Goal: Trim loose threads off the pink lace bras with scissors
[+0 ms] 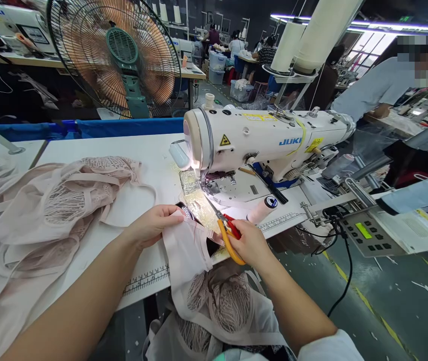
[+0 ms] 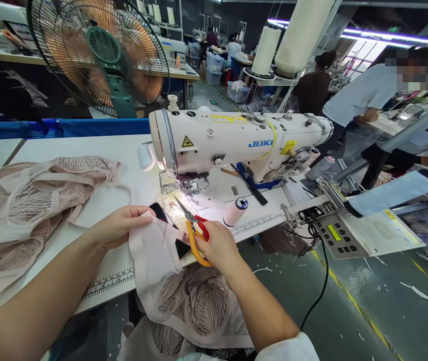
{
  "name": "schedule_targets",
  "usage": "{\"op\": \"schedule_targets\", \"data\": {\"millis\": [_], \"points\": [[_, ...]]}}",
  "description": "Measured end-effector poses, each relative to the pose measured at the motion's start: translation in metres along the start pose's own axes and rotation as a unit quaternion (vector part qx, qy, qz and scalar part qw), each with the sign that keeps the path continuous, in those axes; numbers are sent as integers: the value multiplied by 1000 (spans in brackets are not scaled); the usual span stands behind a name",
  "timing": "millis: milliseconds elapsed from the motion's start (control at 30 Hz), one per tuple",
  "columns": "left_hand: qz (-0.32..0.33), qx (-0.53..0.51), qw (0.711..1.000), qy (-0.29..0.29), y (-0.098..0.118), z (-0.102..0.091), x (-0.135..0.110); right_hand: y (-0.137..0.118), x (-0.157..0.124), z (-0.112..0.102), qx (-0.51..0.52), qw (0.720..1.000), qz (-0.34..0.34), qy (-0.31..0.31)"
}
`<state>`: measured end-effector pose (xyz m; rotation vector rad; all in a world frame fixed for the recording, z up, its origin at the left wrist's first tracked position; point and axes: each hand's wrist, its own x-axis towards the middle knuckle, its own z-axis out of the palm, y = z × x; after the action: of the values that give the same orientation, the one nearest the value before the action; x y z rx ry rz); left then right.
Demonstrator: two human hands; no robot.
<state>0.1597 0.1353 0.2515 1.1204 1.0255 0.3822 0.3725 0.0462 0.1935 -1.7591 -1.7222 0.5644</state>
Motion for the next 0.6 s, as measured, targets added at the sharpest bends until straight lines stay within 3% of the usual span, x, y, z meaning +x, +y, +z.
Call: {"op": "schedule_targets", "data": {"millis": [200, 300, 433, 600], "points": [[16, 26, 999, 10, -1, 0, 1, -8, 12, -8, 26, 1000, 1, -14], [28, 43, 999, 18, -1, 1, 1, -17, 17, -4, 97, 995, -31, -22], [33, 71, 997, 22, 1, 3, -1, -29, 32, 10, 229, 969, -68, -68], [89, 117, 987, 58, 0, 3, -1, -32, 46, 26, 317, 942, -63, -92]]}}
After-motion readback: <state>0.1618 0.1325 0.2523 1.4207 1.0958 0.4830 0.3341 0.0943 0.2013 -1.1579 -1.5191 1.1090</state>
